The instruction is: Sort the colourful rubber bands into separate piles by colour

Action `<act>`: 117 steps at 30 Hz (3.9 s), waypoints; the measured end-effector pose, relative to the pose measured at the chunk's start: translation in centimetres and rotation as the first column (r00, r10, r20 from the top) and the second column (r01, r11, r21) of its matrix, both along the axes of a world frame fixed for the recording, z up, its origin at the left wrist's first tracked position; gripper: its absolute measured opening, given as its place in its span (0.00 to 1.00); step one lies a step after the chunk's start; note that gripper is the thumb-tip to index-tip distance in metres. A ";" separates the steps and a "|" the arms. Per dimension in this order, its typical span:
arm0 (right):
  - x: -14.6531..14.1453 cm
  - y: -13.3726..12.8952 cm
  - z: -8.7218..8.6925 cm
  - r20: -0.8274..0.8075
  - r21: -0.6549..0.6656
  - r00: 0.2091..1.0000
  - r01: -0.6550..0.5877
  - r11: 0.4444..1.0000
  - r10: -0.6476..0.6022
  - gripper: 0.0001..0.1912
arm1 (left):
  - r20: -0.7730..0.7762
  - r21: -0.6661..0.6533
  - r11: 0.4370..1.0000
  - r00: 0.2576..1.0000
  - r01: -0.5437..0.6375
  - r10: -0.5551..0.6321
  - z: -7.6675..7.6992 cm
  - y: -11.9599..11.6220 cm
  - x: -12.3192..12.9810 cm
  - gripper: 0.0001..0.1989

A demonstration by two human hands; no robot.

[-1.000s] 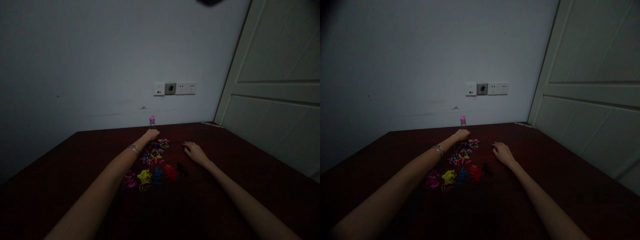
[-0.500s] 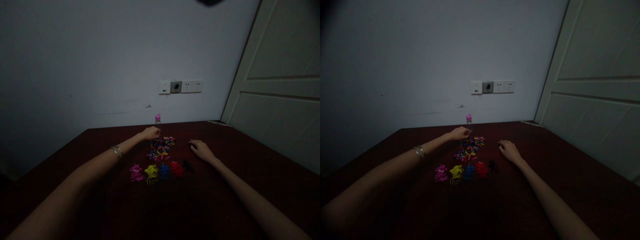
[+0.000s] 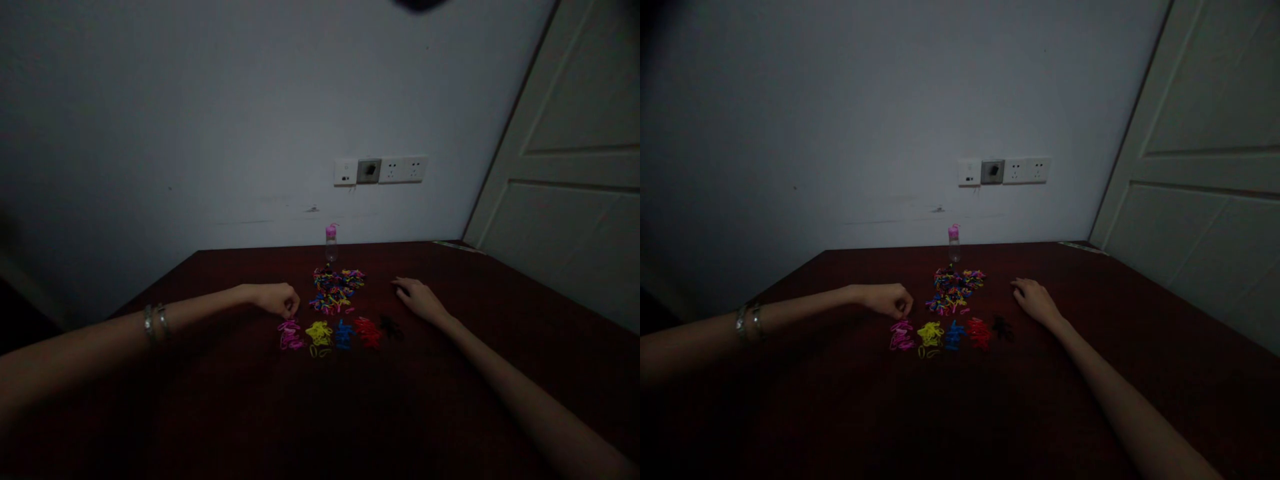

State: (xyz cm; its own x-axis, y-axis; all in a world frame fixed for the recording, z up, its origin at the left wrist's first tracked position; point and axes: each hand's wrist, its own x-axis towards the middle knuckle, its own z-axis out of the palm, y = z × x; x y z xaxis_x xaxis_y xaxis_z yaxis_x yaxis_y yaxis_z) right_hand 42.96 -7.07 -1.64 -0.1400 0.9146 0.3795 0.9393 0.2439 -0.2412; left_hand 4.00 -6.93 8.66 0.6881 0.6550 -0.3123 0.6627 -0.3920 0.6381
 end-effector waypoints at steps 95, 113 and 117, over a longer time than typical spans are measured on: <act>-5.9 3.1 7.3 -0.369 -0.087 0.870 -0.381 0.920 0.326 0.17 | 0.632 0.178 0.618 0.570 -0.766 0.525 -7.1 10.9 -0.3 0.15; 2.5 5.3 0.1 -0.462 -0.115 0.881 0.054 0.992 -0.102 0.17 | 0.403 0.201 0.920 0.884 -0.338 0.237 -6.7 9.8 3.3 0.12; 2.6 5.5 -0.1 -0.432 -0.111 0.896 0.064 0.992 -0.106 0.17 | 0.404 0.207 0.923 0.888 -0.325 0.222 -6.9 9.7 3.5 0.11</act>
